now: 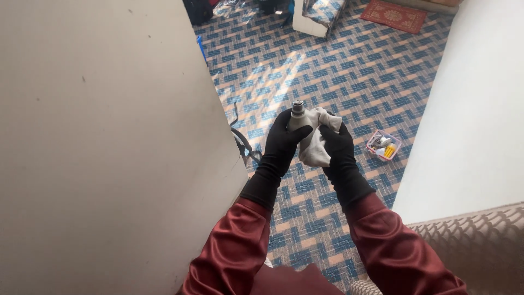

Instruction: The recorder cleans a new light bulb with a cloth and then screws it into a ceiling fixture.

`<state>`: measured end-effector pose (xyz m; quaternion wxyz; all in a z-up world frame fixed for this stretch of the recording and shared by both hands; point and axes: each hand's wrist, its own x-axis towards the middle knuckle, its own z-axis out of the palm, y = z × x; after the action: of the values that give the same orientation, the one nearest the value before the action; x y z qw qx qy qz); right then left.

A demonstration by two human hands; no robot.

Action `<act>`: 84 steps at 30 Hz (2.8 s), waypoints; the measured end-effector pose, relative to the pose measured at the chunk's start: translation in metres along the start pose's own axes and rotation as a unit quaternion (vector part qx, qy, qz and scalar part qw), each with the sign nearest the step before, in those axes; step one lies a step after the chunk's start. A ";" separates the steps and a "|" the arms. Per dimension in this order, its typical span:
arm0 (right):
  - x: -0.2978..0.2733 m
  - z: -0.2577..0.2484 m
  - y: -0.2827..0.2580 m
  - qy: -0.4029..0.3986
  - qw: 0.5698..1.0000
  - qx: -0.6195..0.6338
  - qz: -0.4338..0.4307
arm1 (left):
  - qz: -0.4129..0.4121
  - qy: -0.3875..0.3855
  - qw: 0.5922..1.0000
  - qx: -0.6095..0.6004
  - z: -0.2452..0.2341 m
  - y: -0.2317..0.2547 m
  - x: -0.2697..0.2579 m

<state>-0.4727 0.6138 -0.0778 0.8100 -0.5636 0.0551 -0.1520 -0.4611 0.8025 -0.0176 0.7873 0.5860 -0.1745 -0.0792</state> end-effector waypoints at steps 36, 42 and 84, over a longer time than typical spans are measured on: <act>-0.243 0.120 0.017 -0.153 0.975 0.146 0.063 | 0.054 0.194 0.979 0.028 -0.065 0.056 -0.288; -0.348 0.177 0.049 -0.129 0.984 0.097 0.071 | 0.079 0.201 0.976 0.029 -0.124 0.069 -0.390; -0.788 0.394 0.071 -0.288 0.944 -0.159 -0.027 | 0.088 0.226 0.948 -0.207 -0.273 0.155 -0.832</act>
<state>-1.1032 1.2328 -0.0672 0.6866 -0.7063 -0.1723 0.0060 -1.1439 1.3676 -0.0904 0.9139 0.3951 -0.0225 0.0907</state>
